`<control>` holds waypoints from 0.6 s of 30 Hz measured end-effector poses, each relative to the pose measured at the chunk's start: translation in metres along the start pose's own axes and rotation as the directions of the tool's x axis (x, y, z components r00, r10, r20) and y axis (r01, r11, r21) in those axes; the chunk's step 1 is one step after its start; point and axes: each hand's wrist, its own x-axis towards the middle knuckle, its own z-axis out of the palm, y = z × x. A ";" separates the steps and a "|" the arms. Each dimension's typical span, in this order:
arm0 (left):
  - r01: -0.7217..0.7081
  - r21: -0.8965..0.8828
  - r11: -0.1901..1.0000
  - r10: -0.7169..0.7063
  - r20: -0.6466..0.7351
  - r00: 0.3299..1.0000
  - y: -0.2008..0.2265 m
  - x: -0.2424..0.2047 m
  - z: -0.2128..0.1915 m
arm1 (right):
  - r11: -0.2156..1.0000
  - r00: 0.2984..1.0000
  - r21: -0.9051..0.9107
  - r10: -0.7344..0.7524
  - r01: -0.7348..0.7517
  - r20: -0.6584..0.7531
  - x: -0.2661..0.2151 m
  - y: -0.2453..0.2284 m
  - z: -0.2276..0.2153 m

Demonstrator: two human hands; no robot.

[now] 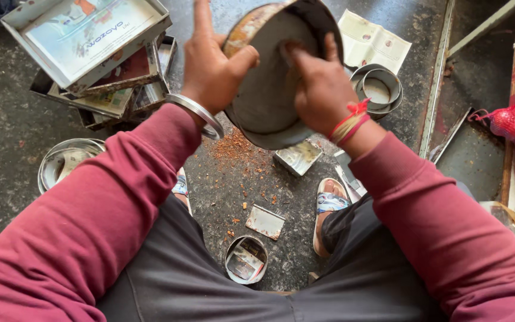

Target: The person scrubs the interior of metal containers using a piece of sandpaper and then lines them with newspaper. They repeat this process for multiple containers, placing the cleaned and lined containers into a stack.

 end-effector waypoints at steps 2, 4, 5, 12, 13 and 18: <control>-0.041 -0.054 0.998 0.041 0.004 0.999 0.002 -0.003 0.002 | 1.000 0.998 -0.027 0.003 -0.005 -0.067 0.005 0.000 0.002; -0.116 -0.123 0.986 0.115 -0.012 0.993 0.002 -0.003 0.002 | 0.991 0.997 -0.106 -0.079 0.079 0.005 -0.005 -0.018 0.020; -0.106 -0.048 0.993 0.105 -0.016 0.994 0.000 -0.003 -0.001 | 0.983 0.992 -0.139 -0.118 0.123 0.045 -0.013 -0.029 0.030; -0.048 0.141 0.989 0.041 0.048 0.998 -0.006 0.006 -0.014 | 0.999 0.998 -0.024 -0.026 0.027 0.060 -0.019 -0.016 0.015; -0.085 0.107 0.991 0.078 0.066 0.995 -0.003 0.006 -0.012 | 0.999 1.000 -0.033 0.019 -0.018 0.009 -0.014 -0.007 0.006; -0.181 0.063 0.982 0.182 -0.014 0.983 0.013 0.000 -0.003 | 0.995 1.000 -0.099 -0.023 0.025 0.017 -0.010 -0.025 0.021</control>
